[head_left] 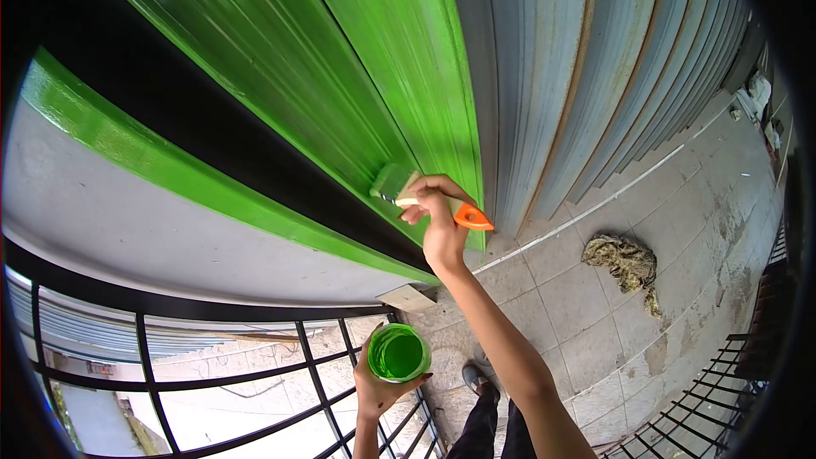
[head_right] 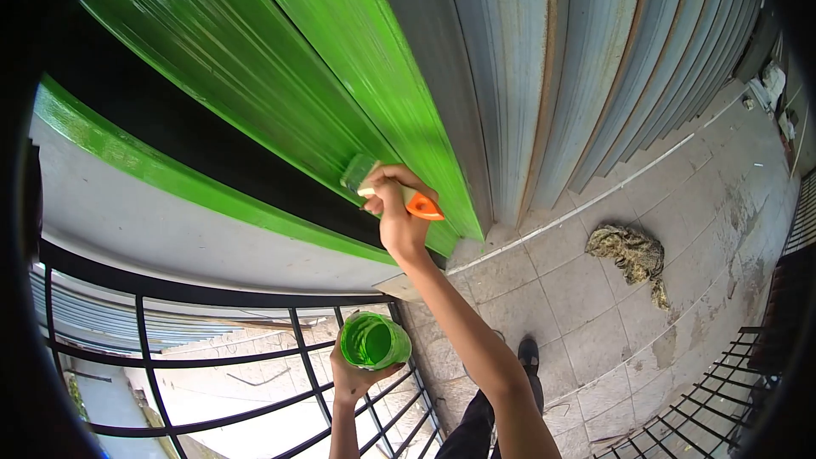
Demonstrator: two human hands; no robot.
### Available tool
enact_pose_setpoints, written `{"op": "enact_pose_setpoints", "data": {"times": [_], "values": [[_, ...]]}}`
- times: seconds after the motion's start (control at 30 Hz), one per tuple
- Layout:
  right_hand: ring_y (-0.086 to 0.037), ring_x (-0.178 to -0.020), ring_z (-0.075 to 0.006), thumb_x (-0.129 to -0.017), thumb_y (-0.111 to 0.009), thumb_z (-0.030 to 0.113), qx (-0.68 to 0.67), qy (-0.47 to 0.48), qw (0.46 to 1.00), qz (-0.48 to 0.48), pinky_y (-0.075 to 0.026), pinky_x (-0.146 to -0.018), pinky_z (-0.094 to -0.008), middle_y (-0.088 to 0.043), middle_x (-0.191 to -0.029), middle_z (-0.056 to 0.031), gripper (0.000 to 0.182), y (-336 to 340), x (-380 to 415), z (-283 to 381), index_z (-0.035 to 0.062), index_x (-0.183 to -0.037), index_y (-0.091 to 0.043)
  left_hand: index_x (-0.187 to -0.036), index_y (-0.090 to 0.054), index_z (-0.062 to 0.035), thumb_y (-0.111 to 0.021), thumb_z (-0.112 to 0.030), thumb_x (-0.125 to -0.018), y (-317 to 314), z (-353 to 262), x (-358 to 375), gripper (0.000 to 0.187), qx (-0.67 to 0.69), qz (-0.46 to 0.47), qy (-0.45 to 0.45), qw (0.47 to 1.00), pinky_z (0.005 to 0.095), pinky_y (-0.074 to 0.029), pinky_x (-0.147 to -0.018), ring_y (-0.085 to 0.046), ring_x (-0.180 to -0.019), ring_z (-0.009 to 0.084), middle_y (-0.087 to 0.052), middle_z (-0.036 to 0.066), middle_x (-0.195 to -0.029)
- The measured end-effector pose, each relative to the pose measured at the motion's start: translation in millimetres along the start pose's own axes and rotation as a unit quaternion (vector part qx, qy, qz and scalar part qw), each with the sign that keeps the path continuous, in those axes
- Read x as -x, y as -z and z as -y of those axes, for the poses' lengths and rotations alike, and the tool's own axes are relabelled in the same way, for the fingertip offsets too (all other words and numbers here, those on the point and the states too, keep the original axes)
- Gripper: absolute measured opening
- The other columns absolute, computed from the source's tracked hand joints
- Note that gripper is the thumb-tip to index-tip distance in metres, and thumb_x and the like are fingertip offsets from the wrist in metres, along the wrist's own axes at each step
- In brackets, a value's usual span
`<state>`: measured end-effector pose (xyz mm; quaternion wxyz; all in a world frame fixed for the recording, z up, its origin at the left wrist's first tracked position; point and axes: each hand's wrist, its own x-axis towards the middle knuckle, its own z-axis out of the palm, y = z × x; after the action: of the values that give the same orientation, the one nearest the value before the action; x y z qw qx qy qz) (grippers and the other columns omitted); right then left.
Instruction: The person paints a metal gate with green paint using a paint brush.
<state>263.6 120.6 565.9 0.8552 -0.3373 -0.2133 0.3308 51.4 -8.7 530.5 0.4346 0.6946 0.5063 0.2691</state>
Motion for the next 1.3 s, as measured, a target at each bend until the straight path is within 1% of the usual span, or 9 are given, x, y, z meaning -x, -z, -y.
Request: {"op": "enact_pose_setpoints", "data": {"times": [0.2,0.27,0.47,0.6,0.87,1.0,1.03,1.17,1.3], "values": [[-0.059,-0.051,-0.0167,-0.082,-0.05,0.006,-0.088,0.109,0.987,0.075,-0.047,-0.05,-0.0264,-0.062,-0.07,-0.0124,0.017,-70,-17,85,-0.006,-0.082,-0.062,-0.13,-0.045,0.0065,-0.092,-0.018,-0.052,8,-21,-2,0.095,0.003,-0.016,-0.018,1.0,0.0333,-0.051,-0.091,-0.064,-0.1,0.0198,-0.065,0.014,-0.11],[-0.06,-0.051,-0.0232,-0.079,-0.047,0.006,-0.032,0.081,0.994,0.071,-0.048,-0.05,-0.0298,-0.062,-0.071,-0.0162,0.02,-59,-9,69,-0.0077,-0.081,-0.06,-0.13,-0.045,0.0063,-0.093,-0.018,-0.052,8,-19,-1,0.095,0.003,-0.015,-0.019,1.0,0.0332,-0.051,-0.091,-0.064,-0.099,0.0196,-0.065,0.014,-0.11],[-0.053,-0.048,-0.0108,-0.082,-0.05,0.001,0.026,-0.018,0.999,-0.044,-0.048,-0.047,-0.0247,-0.061,-0.067,-0.009,0.014,53,34,-46,-0.0047,-0.076,-0.061,-0.129,-0.046,0.0057,-0.093,-0.018,-0.051,1,-12,4,0.094,-0.002,-0.016,0.006,1.0,0.033,-0.051,-0.091,-0.064,-0.1,0.0187,-0.065,0.013,-0.111],[-0.057,-0.05,-0.0166,-0.081,-0.049,0.005,0.071,-0.058,0.995,-0.042,-0.047,-0.05,-0.0268,-0.062,-0.07,-0.0124,0.015,68,37,-53,-0.0043,-0.079,-0.061,-0.128,-0.046,0.0058,-0.093,-0.018,-0.051,-1,0,6,0.093,0.022,-0.004,0.018,1.0,0.033,-0.051,-0.092,-0.064,-0.1,0.0187,-0.065,0.013,-0.111],[-0.058,-0.051,-0.0167,-0.083,-0.051,0.006,-0.085,0.094,0.986,0.109,-0.047,-0.051,-0.0263,-0.063,-0.071,-0.0123,0.015,-68,-7,104,-0.0047,-0.083,-0.062,-0.128,-0.046,0.0067,-0.093,-0.019,-0.051,7,-26,2,0.094,0.033,-0.026,-0.011,0.999,0.0339,-0.051,-0.092,-0.064,-0.102,0.0205,-0.065,0.015,-0.112],[-0.058,-0.052,-0.0147,-0.08,-0.051,0.007,0.013,0.007,0.975,0.22,-0.048,-0.051,-0.0263,-0.063,-0.069,-0.0135,0.018,-36,23,148,-0.0074,-0.081,-0.062,-0.129,-0.046,0.0059,-0.093,-0.022,-0.051,12,-34,-10,0.095,0.005,-0.056,-0.047,0.997,0.0361,-0.051,-0.091,-0.065,-0.102,0.0254,-0.064,0.018,-0.113],[-0.057,-0.046,-0.0209,-0.074,-0.05,0.011,0.118,-0.04,0.968,0.217,-0.047,-0.043,-0.03,-0.06,-0.066,-0.0141,0.021,-30,35,160,-0.006,-0.075,-0.061,-0.13,-0.046,0.0056,-0.093,-0.022,-0.051,13,-39,-14,0.096,-0.011,-0.066,-0.06,0.996,0.0369,-0.051,-0.091,-0.065,-0.102,0.0268,-0.064,0.018,-0.113],[-0.059,-0.05,-0.0147,-0.074,-0.055,0.007,0.303,-0.135,0.9,0.283,-0.048,-0.047,-0.0262,-0.063,-0.064,-0.0143,0.018,4,76,177,-0.0082,-0.079,-0.064,-0.129,-0.046,0.0049,-0.092,-0.018,-0.05,9,-54,-25,0.094,-0.079,-0.134,-0.114,0.981,0.0366,-0.051,-0.091,-0.064,-0.104,0.0287,-0.063,0.019,-0.116],[-0.061,-0.053,-0.0119,-0.08,-0.064,0.003,0.381,-0.025,0.85,0.362,-0.047,-0.049,-0.0239,-0.063,-0.064,-0.0065,0.009,8,95,181,0.0023,-0.088,-0.066,-0.13,-0.046,0.0043,-0.089,-0.014,-0.051,2,-60,-33,0.092,-0.154,-0.224,-0.205,0.94,0.0407,-0.047,-0.097,-0.058,-0.114,0.0361,-0.057,0.022,-0.124]]}}
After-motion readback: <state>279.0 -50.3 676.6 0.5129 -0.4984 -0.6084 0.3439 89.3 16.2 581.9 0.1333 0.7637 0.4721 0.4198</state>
